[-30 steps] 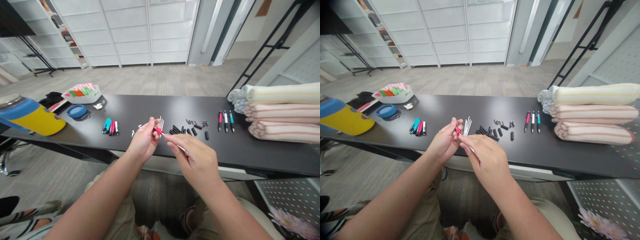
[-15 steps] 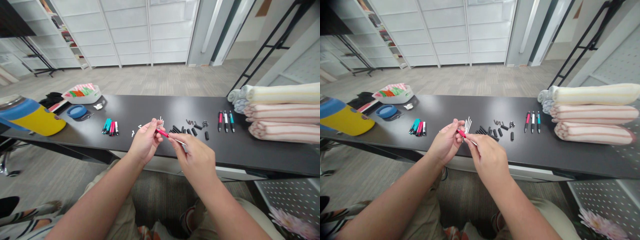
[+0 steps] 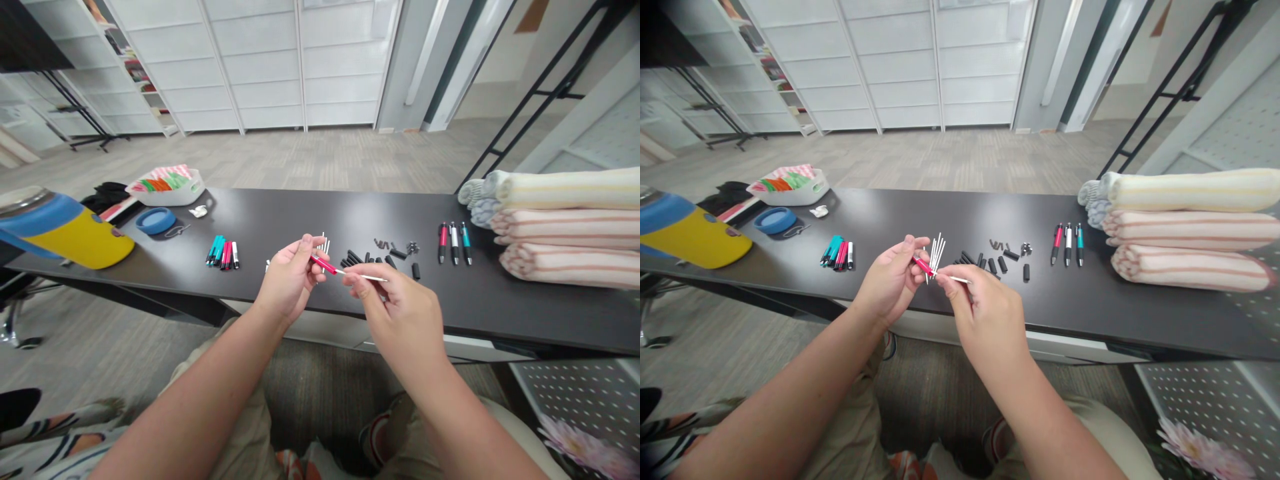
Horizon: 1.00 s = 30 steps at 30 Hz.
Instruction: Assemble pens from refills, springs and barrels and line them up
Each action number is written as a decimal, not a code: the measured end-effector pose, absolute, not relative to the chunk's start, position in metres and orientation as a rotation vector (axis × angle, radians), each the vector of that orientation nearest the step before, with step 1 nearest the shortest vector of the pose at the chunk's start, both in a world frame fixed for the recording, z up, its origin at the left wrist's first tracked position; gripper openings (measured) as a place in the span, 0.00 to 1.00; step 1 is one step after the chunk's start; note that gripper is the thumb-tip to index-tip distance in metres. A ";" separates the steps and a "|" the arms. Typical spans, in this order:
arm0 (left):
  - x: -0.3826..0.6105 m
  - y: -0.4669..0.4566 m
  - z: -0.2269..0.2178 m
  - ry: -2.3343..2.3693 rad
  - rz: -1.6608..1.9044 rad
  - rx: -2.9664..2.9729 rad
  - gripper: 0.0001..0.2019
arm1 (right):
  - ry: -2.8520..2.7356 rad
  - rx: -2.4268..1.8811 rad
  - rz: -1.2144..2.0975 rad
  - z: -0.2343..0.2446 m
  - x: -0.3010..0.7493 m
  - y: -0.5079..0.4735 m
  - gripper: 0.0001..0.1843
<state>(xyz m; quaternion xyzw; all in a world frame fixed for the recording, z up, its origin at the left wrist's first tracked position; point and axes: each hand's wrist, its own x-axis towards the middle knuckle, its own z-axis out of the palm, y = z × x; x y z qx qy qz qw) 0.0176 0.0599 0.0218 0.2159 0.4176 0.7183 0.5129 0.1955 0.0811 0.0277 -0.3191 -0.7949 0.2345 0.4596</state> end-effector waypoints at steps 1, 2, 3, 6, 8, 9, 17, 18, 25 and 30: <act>0.017 0.060 0.021 1.007 1.730 0.517 0.17 | -1.951 -0.803 0.611 0.028 0.197 0.082 0.07; 0.017 0.061 0.021 1.009 1.732 0.515 0.16 | -1.947 -0.824 0.642 0.028 0.197 0.082 0.08; 0.017 0.061 0.020 1.010 1.734 0.512 0.17 | -1.946 -0.842 0.666 0.028 0.198 0.083 0.08; 0.016 0.062 0.019 1.001 1.734 0.494 0.16 | -1.946 -0.868 0.670 0.027 0.200 0.084 0.08; 0.016 0.063 0.018 0.983 1.731 0.464 0.15 | -1.946 -0.846 0.611 0.027 0.199 0.084 0.07; 0.016 0.063 0.018 0.973 1.729 0.444 0.14 | -1.948 -0.826 0.572 0.027 0.199 0.084 0.07; 0.016 0.063 0.013 0.938 1.713 0.387 0.12 | -2.059 -0.632 0.368 0.021 0.194 0.087 0.06; 0.016 0.063 0.013 0.937 1.713 0.389 0.12 | -2.062 -0.627 0.367 0.020 0.194 0.088 0.06; 0.018 0.062 0.017 0.962 1.700 0.409 0.12 | -2.063 -0.575 0.338 0.017 0.193 0.089 0.07; 0.020 0.060 0.020 0.991 1.709 0.410 0.10 | -2.062 -0.544 0.309 0.013 0.191 0.090 0.06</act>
